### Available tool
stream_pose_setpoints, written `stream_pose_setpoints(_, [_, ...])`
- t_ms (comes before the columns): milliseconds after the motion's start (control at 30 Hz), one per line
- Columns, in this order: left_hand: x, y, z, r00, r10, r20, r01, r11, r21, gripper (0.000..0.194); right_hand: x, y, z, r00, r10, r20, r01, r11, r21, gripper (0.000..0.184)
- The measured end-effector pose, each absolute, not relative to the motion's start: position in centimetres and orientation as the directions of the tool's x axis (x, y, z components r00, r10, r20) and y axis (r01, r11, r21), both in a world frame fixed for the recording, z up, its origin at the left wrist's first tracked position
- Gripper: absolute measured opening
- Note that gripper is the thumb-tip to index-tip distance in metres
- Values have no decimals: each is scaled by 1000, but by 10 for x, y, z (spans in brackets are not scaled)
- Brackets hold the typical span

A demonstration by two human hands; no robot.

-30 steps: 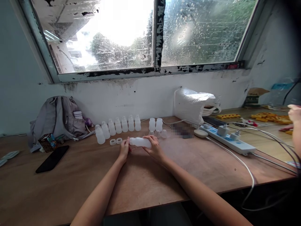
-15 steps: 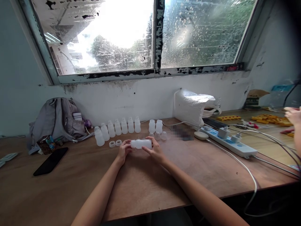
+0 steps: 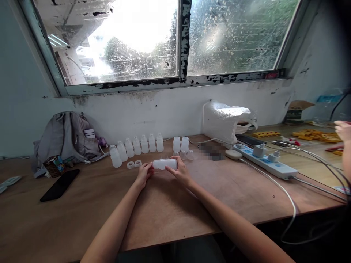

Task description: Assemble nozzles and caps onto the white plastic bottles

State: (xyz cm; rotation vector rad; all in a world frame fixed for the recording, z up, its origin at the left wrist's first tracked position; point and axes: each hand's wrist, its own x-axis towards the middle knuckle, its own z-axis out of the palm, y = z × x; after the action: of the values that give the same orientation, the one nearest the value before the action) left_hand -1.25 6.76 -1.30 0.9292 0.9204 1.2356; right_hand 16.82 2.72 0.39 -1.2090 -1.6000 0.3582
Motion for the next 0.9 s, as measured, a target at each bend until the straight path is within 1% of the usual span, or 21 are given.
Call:
stream_pose_setpoints(33, [-12, 67, -12, 108, 993, -49, -353, 84, 932, 19, 169, 28, 3, 79, 852, 517, 523, 406, -749, 41])
stream_pose_setpoints(133, [-10, 64, -8, 123, 992, -22, -371, 66, 926, 22, 172, 32, 1, 143, 907, 396, 550, 260, -794, 35])
stream_pose_setpoints(167, [-9, 64, -7, 124, 992, -26, -371, 71, 926, 22, 173, 33, 1, 157, 913, 376, 558, 232, -797, 36])
stream_pose_setpoints(233, [-8, 63, -6, 129, 990, -57, -356, 100, 929, 25, 173, 33, 0, 170, 908, 383, 568, 227, -791, 36])
stream_pose_setpoints(333, [-6, 61, -4, 156, 980, -121, -311, 165, 936, 37, 170, 29, 1, 146, 887, 438, 583, 281, -762, 37])
stream_pose_setpoints(433, [-6, 58, -5, 188, 970, -156, -300, 208, 931, 40, 167, 24, 3, 73, 860, 505, 597, 367, -713, 37])
stream_pose_setpoints(567, [-4, 55, -5, 167, 981, -95, -388, 154, 909, 36, 166, 22, 6, -17, 792, 611, 603, 495, -625, 35])
stream_pose_setpoints(667, [-3, 54, -2, 149, 988, -49, -457, 113, 882, 36, 168, 23, 6, -13, 790, 613, 592, 500, -633, 33])
stream_pose_setpoints(733, [-3, 53, 1, 157, 986, -52, -487, 123, 865, 28, 168, 23, 5, -18, 792, 610, 579, 506, -640, 33])
stream_pose_setpoints(800, [-2, 54, 2, 177, 981, -75, -501, 155, 852, 22, 167, 21, 3, -64, 779, 624, 578, 539, -613, 35])
stream_pose_setpoints(900, [0, 55, -1, 162, 982, -99, -530, 171, 831, 26, 161, 18, -2, -163, 757, 633, 574, 595, -563, 36])
